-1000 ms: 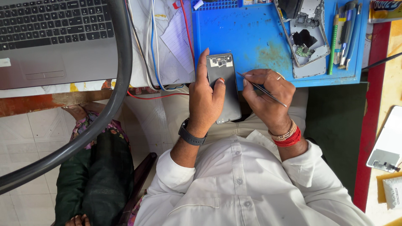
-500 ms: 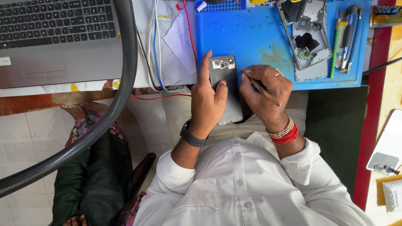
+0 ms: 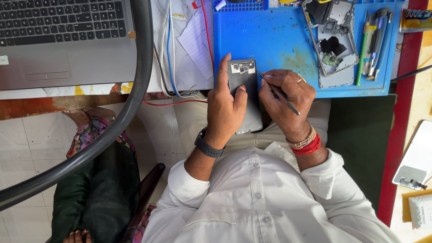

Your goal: The person pries open the back cover of a smartphone using a metal pry tool, works around the battery and internal components, removes the back panel and battery, and handles the exposed internals and small parts on the repair mat.

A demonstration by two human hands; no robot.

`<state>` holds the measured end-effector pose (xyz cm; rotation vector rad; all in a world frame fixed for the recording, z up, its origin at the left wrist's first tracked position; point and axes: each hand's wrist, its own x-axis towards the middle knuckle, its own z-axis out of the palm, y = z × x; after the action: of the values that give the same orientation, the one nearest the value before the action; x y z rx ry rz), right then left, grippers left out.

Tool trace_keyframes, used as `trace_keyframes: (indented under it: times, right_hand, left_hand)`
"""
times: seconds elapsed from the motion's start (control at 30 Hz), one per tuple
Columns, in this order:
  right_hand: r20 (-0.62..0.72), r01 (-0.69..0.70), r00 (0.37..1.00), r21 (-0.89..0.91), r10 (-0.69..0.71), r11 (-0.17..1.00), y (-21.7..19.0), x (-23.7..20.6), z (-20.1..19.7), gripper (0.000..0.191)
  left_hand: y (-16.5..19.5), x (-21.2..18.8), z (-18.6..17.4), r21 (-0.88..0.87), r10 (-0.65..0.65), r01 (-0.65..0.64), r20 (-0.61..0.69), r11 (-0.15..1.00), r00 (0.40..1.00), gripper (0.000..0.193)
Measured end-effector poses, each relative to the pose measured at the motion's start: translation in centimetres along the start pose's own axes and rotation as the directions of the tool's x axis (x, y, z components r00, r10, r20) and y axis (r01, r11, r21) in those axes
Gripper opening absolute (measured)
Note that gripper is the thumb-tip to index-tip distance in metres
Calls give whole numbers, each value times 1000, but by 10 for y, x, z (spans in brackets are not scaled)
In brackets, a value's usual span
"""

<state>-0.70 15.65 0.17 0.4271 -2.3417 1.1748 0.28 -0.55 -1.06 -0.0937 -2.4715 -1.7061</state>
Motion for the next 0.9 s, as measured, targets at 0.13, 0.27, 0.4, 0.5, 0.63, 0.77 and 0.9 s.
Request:
trace_keyframes:
  times: [0.13, 0.27, 0.4, 0.5, 0.63, 0.77, 0.9]
  right_hand:
    - [-13, 3, 1000, 2, -3, 1000, 0, -1, 1, 18]
    - [-11, 1, 1000, 13, -1, 1000, 1, -2, 1, 18]
    - [-16, -3, 1000, 6, 3, 1000, 0, -2, 1, 18]
    - [-10, 12, 1000, -2, -12, 1000, -1, 0, 1, 18]
    - [19, 9, 1000, 0, -9, 1000, -6, 4, -2, 18]
    - [64, 24, 998, -26, -22, 999, -9, 9, -8, 18]
    - [109, 9, 994, -17, -7, 1000, -14, 11, -15, 19]
  left_hand:
    - [0, 0, 0, -10, -11, 12, 1, 1000, 1000, 72]
    - [0, 0, 1, -10, -11, 11, 1, 1000, 1000, 72]
    - [1, 0, 0, -16, -11, 11, 4, 1000, 1000, 72]
    - [1, 0, 1, -29, -49, 49, 12, 998, 999, 72]
    - [2, 0, 1, -18, -28, 28, 1, 999, 1000, 72]
    - [1, -1, 2, -16, -20, 20, -4, 1000, 1000, 71]
    - [2, -1, 1, -14, -32, 33, 2, 999, 999, 72]
